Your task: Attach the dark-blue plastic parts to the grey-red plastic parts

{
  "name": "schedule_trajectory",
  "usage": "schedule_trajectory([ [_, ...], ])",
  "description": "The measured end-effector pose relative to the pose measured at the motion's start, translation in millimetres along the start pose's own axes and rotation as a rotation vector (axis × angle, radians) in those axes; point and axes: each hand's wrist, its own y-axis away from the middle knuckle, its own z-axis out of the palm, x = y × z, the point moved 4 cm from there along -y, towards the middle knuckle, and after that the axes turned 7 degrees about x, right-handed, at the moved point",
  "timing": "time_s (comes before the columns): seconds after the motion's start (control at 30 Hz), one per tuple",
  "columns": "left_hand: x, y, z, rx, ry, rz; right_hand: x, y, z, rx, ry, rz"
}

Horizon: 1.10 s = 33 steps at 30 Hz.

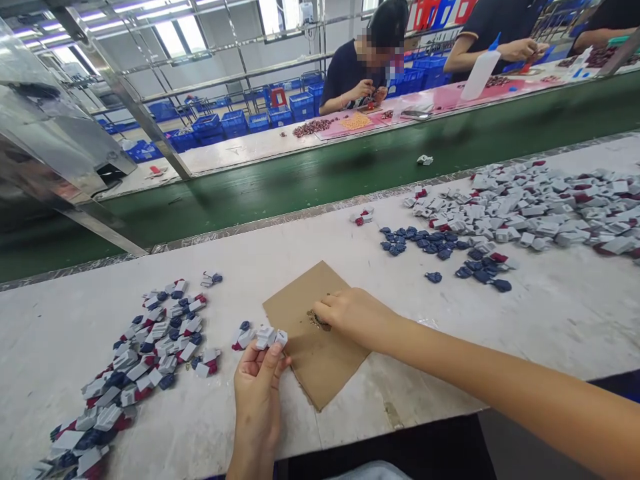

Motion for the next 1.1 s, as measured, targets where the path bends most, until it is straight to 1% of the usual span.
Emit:
schedule_trajectory([
  [0.13, -1.3, 0.6, -0.8, -0.009, 0.005, 0.006, -1.1, -4.5, -0.8, -0.066, -0.029, -0.003],
  [0.23, -2.0, 1.9, -1.2, -0.018, 0.008, -0.001, 1.5, -5.5, -2.6, -0.116, -0.129, 0.074],
  [0.3, -1.7, 3.4, -0.6, -0.024, 0.010, -0.013, 6.6, -5.3, -7.1, -0.086, -0.290, 0.205],
  [0.4, -0.9, 7.2, 3.2, -0.046, 0.013, -0.037, 15.7, -2.8, -17.8, 0.025, -0.657, 0.511],
  [0.47, -0.7, 11.0, 7.1, -0.059, 0.024, -0.045, 16.7, -0.7, -25.3, 0.073, -0.897, 0.685],
  [0.5, -0.6, 13.2, 9.1, -0.058, 0.034, -0.044, 15.2, -0.1, -29.2, 0.084, -0.988, 0.745],
  [0.57, -0.5, 18.0, 12.9, -0.051, 0.051, -0.033, 9.5, 0.1, -37.3, 0.087, -1.098, 0.813],
  [0.7, 0.5, 27.5, 18.6, -0.050, 0.070, -0.031, -3.6, -0.3, -51.0, 0.072, -1.142, 0.856],
  [0.83, 3.0, 34.6, 21.5, -0.063, 0.081, -0.049, -11.0, 0.1, -59.0, 0.114, -1.135, 0.861],
  [1.0, 4.8, 37.5, 21.2, -0.071, 0.057, -0.032, -16.6, 1.1, -60.9, 0.178, -1.131, 0.777],
  [1.1, 4.8, 35.5, 19.2, -0.095, 0.020, -0.004, -20.4, 2.5, -61.4, 0.191, -1.075, 0.722],
])
